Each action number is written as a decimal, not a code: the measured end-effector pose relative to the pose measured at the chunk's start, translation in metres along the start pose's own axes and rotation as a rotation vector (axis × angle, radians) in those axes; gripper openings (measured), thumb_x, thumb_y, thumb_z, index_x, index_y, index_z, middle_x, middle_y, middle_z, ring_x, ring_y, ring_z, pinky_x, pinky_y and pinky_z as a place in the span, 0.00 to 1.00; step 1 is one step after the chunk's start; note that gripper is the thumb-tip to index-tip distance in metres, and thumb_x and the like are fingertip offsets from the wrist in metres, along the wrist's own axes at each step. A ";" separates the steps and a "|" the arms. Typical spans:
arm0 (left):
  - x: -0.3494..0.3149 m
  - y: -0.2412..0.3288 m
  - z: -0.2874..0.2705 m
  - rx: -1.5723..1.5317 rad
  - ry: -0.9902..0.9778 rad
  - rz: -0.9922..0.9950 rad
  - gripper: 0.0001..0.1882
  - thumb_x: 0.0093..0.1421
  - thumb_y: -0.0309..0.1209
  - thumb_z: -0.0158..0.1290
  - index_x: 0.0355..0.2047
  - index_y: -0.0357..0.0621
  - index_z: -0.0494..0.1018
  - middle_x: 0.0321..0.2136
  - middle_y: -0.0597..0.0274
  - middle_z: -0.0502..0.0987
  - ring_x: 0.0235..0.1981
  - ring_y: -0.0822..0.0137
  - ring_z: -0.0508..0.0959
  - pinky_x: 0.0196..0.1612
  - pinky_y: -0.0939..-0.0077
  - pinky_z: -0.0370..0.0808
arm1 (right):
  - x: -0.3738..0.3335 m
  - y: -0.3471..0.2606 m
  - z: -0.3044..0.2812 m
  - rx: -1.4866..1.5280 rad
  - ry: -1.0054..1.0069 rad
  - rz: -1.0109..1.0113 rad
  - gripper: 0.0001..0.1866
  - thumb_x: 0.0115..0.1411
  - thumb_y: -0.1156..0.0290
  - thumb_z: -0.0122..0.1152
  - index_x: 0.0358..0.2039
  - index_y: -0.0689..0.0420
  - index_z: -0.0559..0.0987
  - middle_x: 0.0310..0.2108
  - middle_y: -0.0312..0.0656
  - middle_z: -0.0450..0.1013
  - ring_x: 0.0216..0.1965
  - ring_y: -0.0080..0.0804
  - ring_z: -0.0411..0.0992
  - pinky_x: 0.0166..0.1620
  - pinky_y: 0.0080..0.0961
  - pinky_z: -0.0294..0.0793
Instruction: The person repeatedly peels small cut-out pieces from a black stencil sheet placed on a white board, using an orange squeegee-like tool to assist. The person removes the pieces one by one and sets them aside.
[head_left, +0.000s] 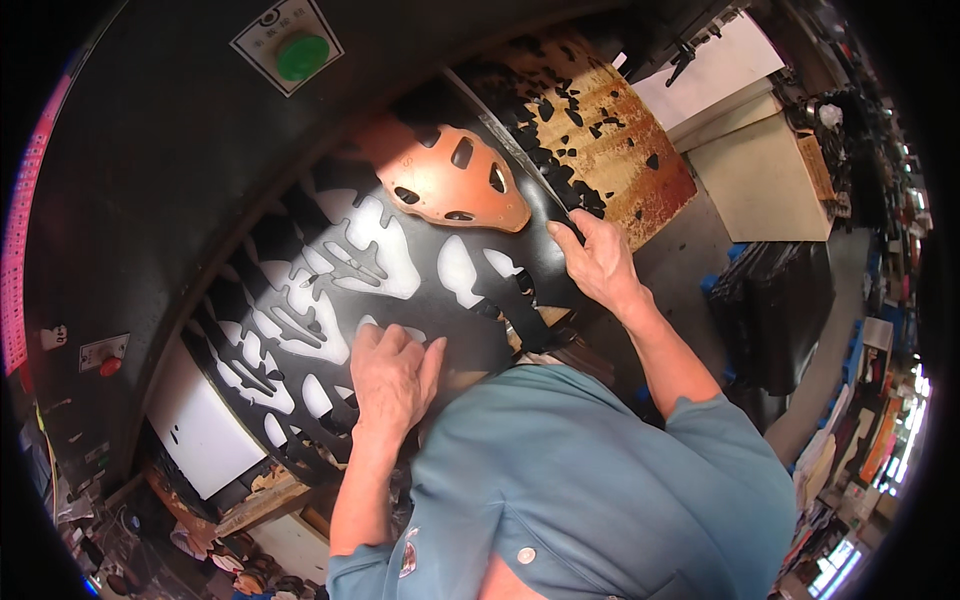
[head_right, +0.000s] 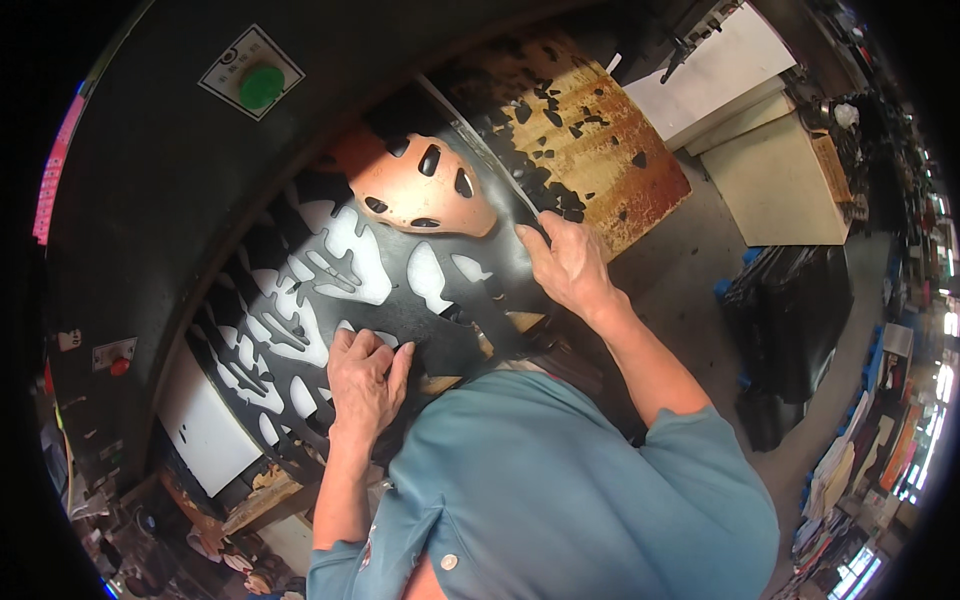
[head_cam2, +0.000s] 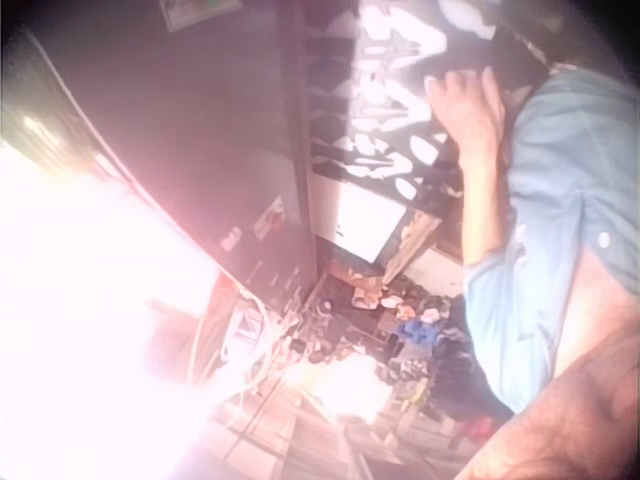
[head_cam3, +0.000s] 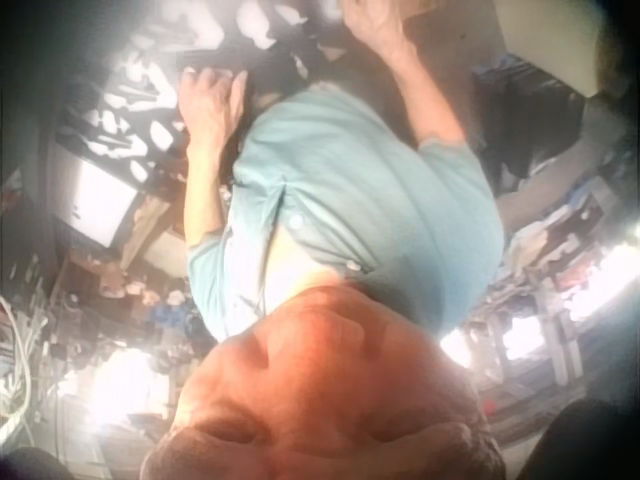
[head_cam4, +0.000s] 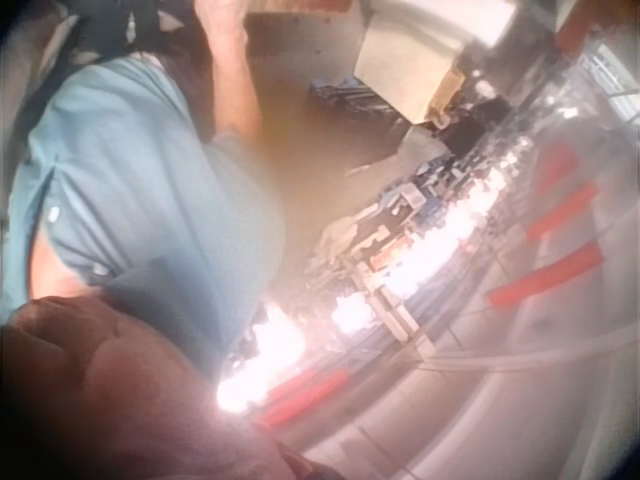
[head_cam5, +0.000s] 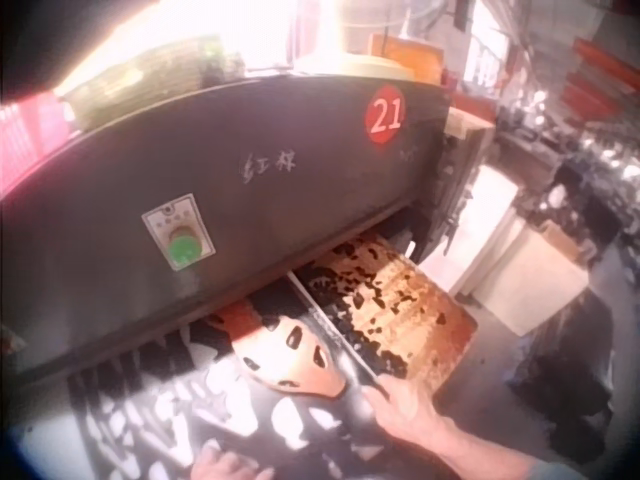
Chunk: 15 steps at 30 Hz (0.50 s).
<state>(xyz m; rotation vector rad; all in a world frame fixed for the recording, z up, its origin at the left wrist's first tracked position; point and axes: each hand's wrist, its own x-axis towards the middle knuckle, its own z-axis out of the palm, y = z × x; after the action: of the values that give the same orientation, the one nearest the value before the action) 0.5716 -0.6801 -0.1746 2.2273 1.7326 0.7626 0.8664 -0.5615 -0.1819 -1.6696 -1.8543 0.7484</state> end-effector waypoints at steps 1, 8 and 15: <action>0.001 -0.003 -0.003 0.001 -0.036 0.019 0.17 0.56 0.28 0.70 0.16 0.41 0.75 0.23 0.58 0.71 0.27 0.52 0.71 0.35 0.57 0.71 | 0.001 0.000 0.001 0.009 -0.022 0.023 0.23 0.70 0.60 0.65 0.25 0.64 0.71 0.18 0.52 0.60 0.20 0.44 0.58 0.26 0.42 0.63; 0.001 -0.025 -0.014 -0.005 -0.128 0.105 0.16 0.55 0.26 0.70 0.15 0.41 0.76 0.20 0.59 0.69 0.25 0.54 0.70 0.29 0.60 0.70 | 0.000 -0.007 0.001 0.107 -0.066 0.077 0.20 0.70 0.64 0.64 0.25 0.64 0.72 0.17 0.60 0.63 0.17 0.56 0.63 0.25 0.45 0.64; -0.002 -0.030 -0.023 -0.026 -0.167 0.107 0.15 0.56 0.25 0.69 0.16 0.40 0.77 0.19 0.58 0.70 0.24 0.54 0.70 0.30 0.60 0.71 | -0.004 -0.010 0.010 0.116 -0.038 0.060 0.21 0.71 0.66 0.65 0.24 0.64 0.69 0.17 0.45 0.56 0.21 0.27 0.53 0.24 0.35 0.58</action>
<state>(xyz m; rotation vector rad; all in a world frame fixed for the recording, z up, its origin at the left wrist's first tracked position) 0.5344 -0.6768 -0.1695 2.3086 1.5294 0.5973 0.8527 -0.5670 -0.1818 -1.6538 -1.7582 0.9007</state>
